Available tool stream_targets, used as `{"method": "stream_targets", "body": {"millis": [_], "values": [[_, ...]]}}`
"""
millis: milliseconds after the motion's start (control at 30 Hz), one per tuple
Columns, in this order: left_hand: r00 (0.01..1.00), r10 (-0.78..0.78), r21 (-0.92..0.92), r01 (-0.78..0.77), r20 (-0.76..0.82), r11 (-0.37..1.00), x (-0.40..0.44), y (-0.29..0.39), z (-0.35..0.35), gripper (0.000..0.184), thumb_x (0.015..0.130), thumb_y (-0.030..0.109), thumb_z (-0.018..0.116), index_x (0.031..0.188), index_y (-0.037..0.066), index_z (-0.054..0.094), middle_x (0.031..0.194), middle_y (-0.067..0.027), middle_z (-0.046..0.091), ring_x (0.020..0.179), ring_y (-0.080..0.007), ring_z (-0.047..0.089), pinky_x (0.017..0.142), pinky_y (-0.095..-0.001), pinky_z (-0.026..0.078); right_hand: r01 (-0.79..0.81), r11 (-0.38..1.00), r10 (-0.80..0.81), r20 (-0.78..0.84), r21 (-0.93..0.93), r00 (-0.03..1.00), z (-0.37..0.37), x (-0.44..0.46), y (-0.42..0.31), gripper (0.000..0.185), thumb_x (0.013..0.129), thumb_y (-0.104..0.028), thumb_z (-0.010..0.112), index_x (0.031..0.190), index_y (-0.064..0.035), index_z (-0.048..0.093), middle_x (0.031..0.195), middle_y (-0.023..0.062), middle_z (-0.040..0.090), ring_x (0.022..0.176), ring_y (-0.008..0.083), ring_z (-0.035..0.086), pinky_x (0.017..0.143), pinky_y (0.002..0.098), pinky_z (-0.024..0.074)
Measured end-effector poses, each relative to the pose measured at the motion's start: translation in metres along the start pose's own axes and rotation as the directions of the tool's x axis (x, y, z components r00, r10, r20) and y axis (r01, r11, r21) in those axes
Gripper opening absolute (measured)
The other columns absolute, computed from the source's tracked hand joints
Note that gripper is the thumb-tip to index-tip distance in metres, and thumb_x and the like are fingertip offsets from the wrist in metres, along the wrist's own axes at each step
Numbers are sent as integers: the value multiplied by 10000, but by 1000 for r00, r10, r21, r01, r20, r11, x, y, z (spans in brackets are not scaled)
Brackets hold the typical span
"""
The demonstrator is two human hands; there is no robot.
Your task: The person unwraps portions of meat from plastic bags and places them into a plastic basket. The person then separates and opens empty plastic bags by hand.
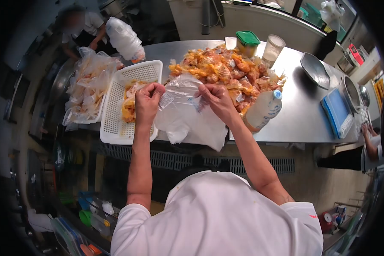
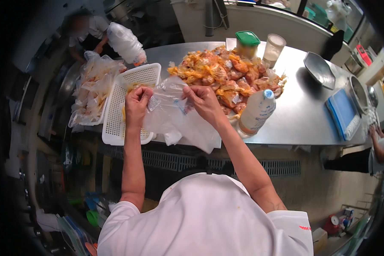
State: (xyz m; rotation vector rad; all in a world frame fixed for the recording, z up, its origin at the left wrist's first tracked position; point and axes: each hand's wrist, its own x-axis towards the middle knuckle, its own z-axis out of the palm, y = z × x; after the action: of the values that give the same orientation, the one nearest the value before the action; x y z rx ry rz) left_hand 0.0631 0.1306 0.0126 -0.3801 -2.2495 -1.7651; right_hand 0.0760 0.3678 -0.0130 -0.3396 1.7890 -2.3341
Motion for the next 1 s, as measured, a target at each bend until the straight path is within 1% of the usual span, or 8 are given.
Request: {"method": "stream_targets", "body": {"millis": [167, 233, 500, 633, 667, 833, 933, 1000], "values": [[989, -82, -26, 79, -120, 997, 10, 6, 21, 237, 998, 243, 611, 881, 40, 642, 759, 77, 561, 667, -8, 463, 621, -181, 406, 160, 944, -133, 111, -290, 985, -31, -38, 5, 506, 753, -344, 857, 1080, 0, 679, 751, -9, 600, 668, 83, 471, 592, 276, 410], [952, -163, -98, 142, -259, 985, 13, 9, 24, 235, 1013, 254, 586, 880, 65, 629, 730, 87, 528, 638, -1, 442, 554, -171, 386, -130, 798, 260, 141, -589, 955, -50, -55, 6, 585, 718, -295, 880, 1167, 0, 649, 792, -7, 604, 668, 99, 477, 616, 280, 418], [983, -6, -188, -29, -184, 982, 23, -65, 20, 180, 1018, 272, 574, 920, 127, 614, 729, 95, 494, 630, 9, 418, 525, -154, 347, 94, 852, 154, -418, 514, 895, -54, -98, 72, 164, 914, -185, 719, 962, -45, 649, 815, -12, 640, 737, 95, 612, 709, 282, 536], [985, 43, 399, 27, -166, 917, 11, -44, 33, 222, 914, 219, 721, 931, 29, 608, 802, -15, 560, 777, -137, 530, 725, -294, 473, 66, 955, 120, -582, 288, 804, -58, -109, 79, 180, 951, -236, 684, 905, -66, 642, 765, -35, 603, 665, 63, 562, 610, 228, 463], [923, 341, 589, -177, -179, 788, 7, -35, 40, 301, 851, 252, 783, 943, 20, 614, 837, -49, 590, 787, -184, 562, 724, -331, 485, 75, 955, 117, -597, 286, 794, -55, -109, 76, 180, 951, -236, 684, 905, -66, 642, 765, -35, 603, 665, 63, 562, 610, 228, 463], [894, 167, 159, -253, 417, 954, -49, 9, 93, 260, 811, 134, 800, 960, 25, 617, 929, -56, 623, 841, -163, 616, 716, -281, 526, 347, 924, -126, -725, 162, 677, -14, -93, 47, 207, 942, -234, 701, 816, -94, 614, 696, -67, 560, 605, 16, 468, 549, 202, 394], [892, 90, 96, -148, 443, 984, -64, 10, 130, 207, 810, 88, 792, 883, 27, 608, 860, -27, 638, 787, -107, 618, 655, -249, 518, 245, 949, -45, -684, 199, 728, -17, -97, 48, 245, 894, -239, 761, 787, -95, 594, 689, -70, 547, 603, 11, 446, 541, 194, 364], [837, -221, -139, 330, 501, 934, -58, -11, 128, 173, 827, 58, 770, 863, 31, 603, 774, 14, 625, 684, -44, 576, 605, -201, 479, 189, 962, -4, -678, 198, 735, -30, -105, 40, 279, 847, -253, 810, 789, -80, 599, 645, -74, 513, 587, 18, 430, 522, 198, 335]]}}
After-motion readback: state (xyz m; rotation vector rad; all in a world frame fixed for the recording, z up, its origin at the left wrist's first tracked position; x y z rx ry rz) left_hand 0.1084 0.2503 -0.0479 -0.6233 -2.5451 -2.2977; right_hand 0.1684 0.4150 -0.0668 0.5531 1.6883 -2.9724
